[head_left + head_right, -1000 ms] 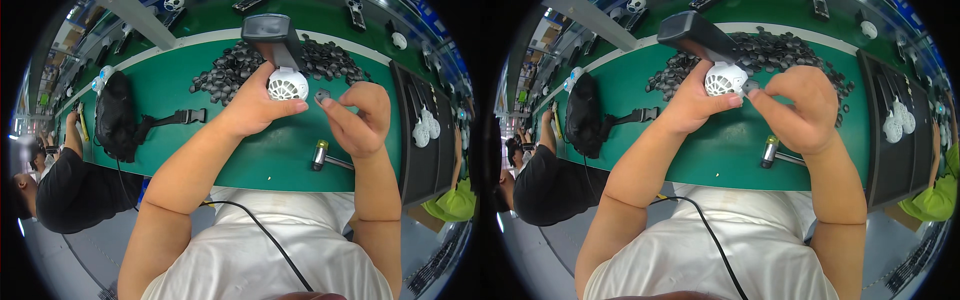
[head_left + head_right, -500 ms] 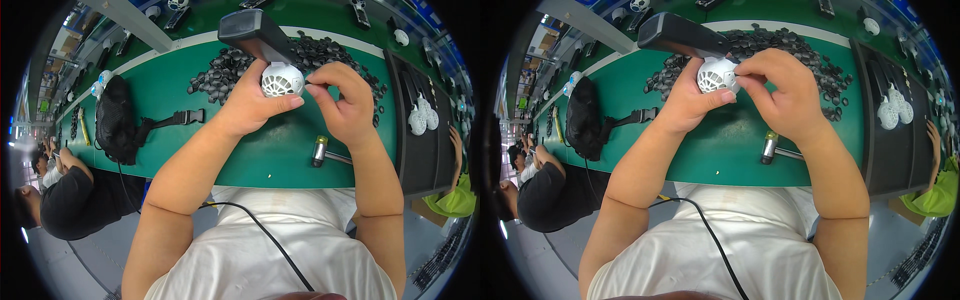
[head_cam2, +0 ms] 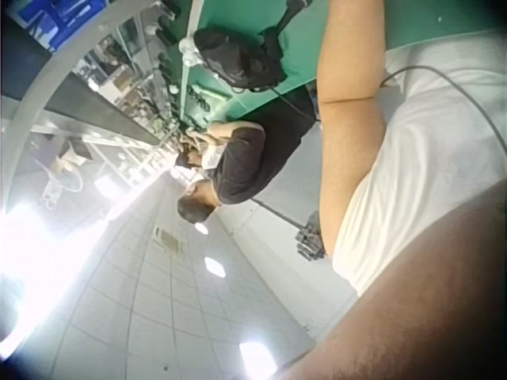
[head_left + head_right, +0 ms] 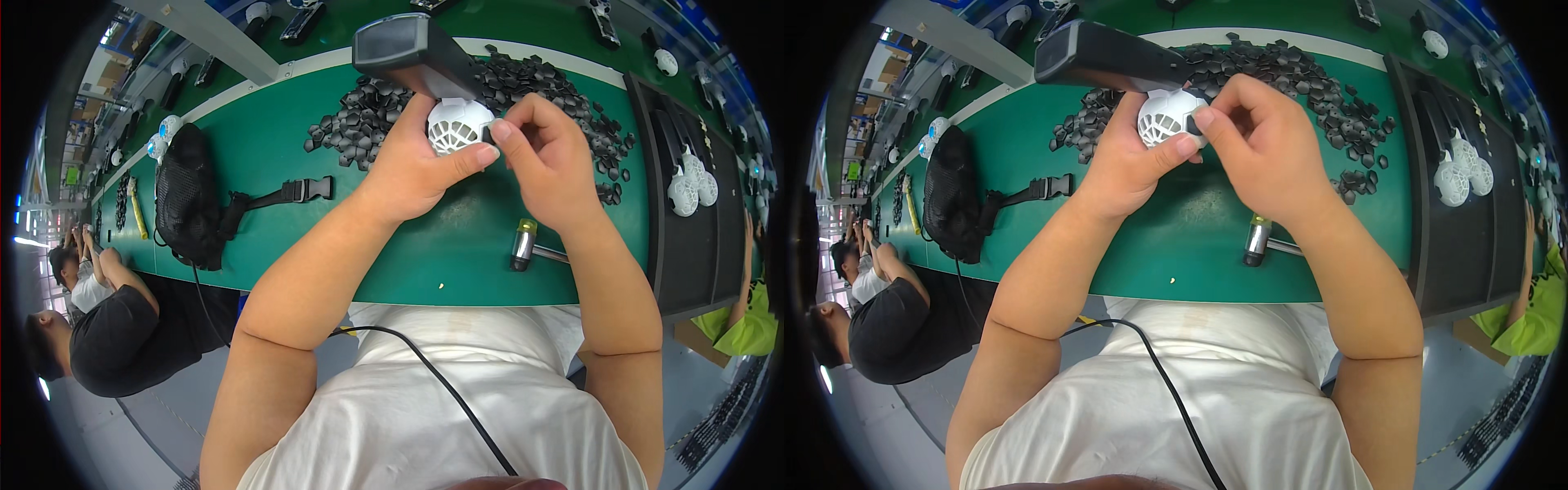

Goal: Assembling handheld electronic components by fitting a plastic shell onto a base and securing it with a mallet.

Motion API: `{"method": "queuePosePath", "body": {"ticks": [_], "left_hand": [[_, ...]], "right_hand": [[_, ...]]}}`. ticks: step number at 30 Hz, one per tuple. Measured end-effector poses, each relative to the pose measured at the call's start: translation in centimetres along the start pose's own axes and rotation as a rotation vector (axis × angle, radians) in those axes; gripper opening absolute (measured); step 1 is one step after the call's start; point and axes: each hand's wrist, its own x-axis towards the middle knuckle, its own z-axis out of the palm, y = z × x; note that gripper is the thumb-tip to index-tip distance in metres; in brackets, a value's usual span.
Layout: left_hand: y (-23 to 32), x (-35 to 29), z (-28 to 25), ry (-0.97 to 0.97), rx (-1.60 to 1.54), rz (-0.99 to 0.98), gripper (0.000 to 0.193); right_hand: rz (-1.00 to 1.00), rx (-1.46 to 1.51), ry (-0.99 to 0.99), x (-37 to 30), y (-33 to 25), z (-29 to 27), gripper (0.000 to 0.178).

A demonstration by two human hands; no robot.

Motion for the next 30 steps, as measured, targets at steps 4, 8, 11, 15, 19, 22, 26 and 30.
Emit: {"method": "queuePosePath", "body": {"ticks": [4,8,11,15,19,22,26,30], "left_hand": [[-0.2,0.2,-0.2,0.003,-0.038,-0.048,0.060],[-0.5,0.5,-0.7,-0.056,-0.093,-0.026,0.055],[-0.3,0.6,-0.7,-0.073,-0.260,-0.070,0.054],[-0.3,0.7,-1.1,-0.074,-0.488,-0.109,0.052],[-0.4,1.2,-1.0,-0.080,-0.625,-0.128,0.052],[-0.3,1.2,-0.6,-0.066,-0.611,-0.141,0.045],[-0.5,1.2,-0.7,-0.044,-0.636,-0.162,0.045],[-0.4,1.2,-1.0,0.004,-0.605,-0.165,0.057]], "right_hand": [[-0.131,-0.206,-0.028,-0.1,0.0,0.3,0.007],[-0.160,-0.258,-0.095,0.2,-0.1,0.0,0.009],[-0.195,-0.312,-0.110,0.0,-0.5,-1.5,0.011],[-0.106,-0.852,-0.395,-4.1,-3.2,-5.5,0.031],[0.054,-1.043,-0.570,-8.7,-2.5,-7.5,0.029],[0.062,-0.912,-0.486,-9.6,-2.6,-7.3,0.023],[0.123,-0.660,-0.298,-8.1,-5.5,-6.2,0.019],[-0.021,-0.204,-0.119,-6.4,-7.7,-3.4,0.023]]}}
